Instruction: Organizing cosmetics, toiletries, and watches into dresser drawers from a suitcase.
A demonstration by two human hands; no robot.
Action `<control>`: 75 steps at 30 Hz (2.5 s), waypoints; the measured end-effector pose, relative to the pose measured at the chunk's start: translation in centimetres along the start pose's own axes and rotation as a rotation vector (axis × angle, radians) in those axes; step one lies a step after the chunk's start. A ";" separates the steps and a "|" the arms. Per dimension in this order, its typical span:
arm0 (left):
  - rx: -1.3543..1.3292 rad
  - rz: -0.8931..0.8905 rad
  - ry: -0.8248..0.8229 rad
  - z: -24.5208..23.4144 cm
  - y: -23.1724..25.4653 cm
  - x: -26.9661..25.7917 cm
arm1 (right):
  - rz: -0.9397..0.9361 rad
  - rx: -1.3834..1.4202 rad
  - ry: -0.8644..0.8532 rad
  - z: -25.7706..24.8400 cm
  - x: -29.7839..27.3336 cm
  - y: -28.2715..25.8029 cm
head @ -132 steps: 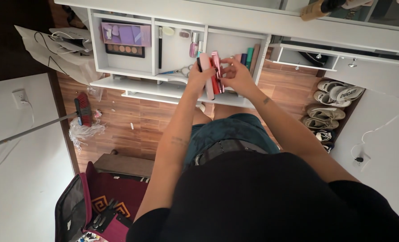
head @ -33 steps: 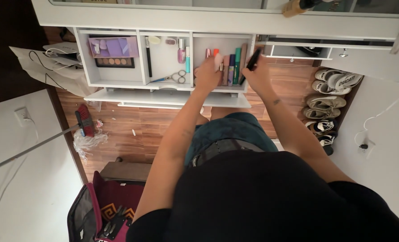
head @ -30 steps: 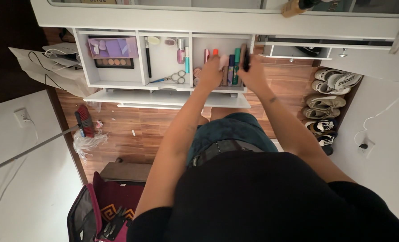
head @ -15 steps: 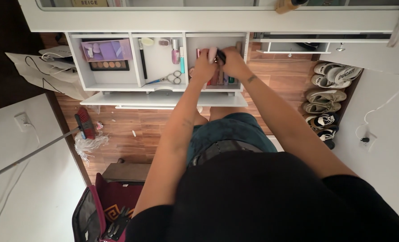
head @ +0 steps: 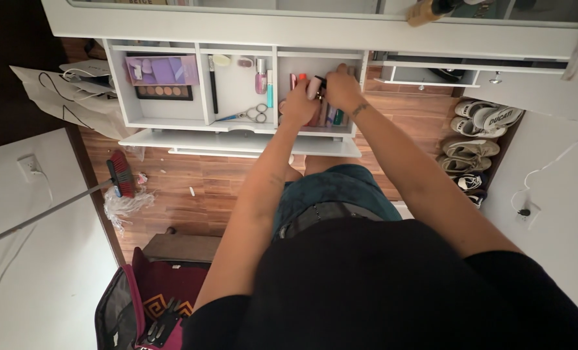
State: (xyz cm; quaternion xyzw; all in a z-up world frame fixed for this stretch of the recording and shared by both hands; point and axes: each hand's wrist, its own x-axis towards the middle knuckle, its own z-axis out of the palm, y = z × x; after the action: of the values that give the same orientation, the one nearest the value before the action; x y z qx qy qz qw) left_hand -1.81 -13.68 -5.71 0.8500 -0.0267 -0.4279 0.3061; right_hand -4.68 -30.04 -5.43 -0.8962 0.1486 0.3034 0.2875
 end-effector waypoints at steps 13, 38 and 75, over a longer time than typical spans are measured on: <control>-0.048 0.049 -0.041 2.8 -5.0 3.1 | 0.029 0.337 -0.219 -1.4 -0.4 1.0; -1.546 0.189 -0.096 -9.7 -6.2 -11.5 | 0.243 0.576 0.501 6.4 -5.2 -6.1; -1.566 0.086 -0.113 -14.0 -4.3 -11.1 | -0.071 1.040 0.818 3.7 -10.5 -16.5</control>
State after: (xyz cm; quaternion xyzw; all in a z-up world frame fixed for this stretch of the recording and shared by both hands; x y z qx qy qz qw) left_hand 0.66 0.13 6.08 0.3618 0.2342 -0.3526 0.8306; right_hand -7.21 -13.80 5.81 -0.6879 0.3431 -0.1823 0.6130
